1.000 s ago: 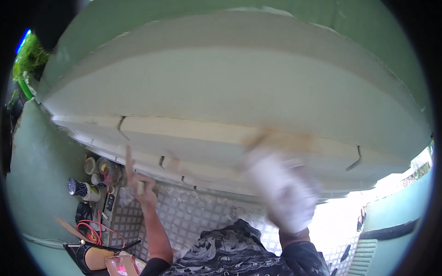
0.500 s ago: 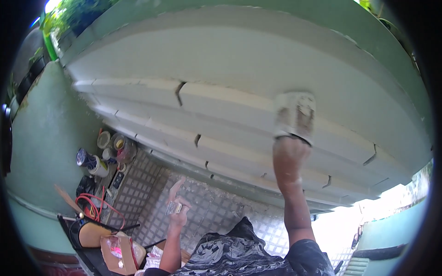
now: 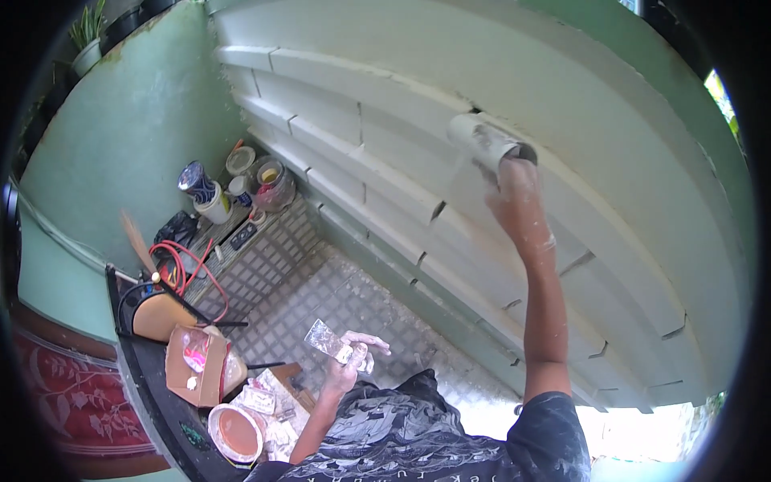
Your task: Applying plaster or filler to a grooved wall using a putty knife and a small container.
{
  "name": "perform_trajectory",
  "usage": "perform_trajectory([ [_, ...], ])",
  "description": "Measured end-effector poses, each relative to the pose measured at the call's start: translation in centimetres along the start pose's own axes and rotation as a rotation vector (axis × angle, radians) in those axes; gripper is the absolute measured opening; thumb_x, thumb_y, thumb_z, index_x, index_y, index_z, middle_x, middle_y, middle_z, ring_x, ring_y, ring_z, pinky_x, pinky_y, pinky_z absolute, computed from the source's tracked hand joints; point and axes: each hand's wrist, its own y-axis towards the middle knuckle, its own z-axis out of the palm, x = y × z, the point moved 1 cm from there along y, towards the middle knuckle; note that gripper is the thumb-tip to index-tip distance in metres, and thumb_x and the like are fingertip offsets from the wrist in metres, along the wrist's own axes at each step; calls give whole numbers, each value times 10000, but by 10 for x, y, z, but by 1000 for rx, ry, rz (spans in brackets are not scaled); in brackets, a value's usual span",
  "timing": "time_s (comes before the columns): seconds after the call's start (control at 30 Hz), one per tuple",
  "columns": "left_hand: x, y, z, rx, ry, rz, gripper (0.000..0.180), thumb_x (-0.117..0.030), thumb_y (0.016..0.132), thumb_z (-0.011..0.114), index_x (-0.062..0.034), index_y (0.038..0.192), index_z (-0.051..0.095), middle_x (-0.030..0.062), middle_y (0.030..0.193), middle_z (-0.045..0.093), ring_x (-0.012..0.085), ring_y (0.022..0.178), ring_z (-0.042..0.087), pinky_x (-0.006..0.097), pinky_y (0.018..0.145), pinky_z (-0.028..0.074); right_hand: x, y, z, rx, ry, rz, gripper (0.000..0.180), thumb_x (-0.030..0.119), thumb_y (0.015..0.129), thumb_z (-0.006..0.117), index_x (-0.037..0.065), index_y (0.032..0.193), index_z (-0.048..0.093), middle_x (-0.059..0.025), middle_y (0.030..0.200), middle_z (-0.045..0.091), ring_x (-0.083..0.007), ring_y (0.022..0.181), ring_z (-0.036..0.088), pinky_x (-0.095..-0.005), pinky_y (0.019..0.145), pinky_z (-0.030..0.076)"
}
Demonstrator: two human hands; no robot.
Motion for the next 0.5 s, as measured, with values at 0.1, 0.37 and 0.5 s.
perform_trajectory([
  [0.1, 4, -23, -32, -162, 117, -54, 132, -102, 969, 455, -27, 1031, 545, 144, 1009, 670, 124, 755, 642, 230, 560, 462, -24, 6, 26, -223, -175, -78, 291, -40, 754, 582, -7, 1036, 648, -232, 1007, 627, -409, 952, 582, -411, 796, 484],
  [0.37, 2, -45, -95, -406, 216, -37, 138, -114, 964, 468, -17, 1039, 533, 145, 981, 664, 90, 607, 573, 195, 458, 412, -9, -78, 107, -10, 57, -233, 457, -45, 789, 551, 41, 1237, 532, -202, 1280, 524, -378, 1185, 501, -448, 993, 422],
  [0.5, 4, -43, -103, -505, 245, -47, 142, -114, 972, 439, -22, 1033, 529, 149, 993, 651, 147, 733, 628, 203, 479, 419, -77, -168, 157, 133, -313, -99, 435, 9, 834, 540, 58, 1266, 521, -171, 1342, 484, -360, 1254, 453, -451, 1022, 395],
])
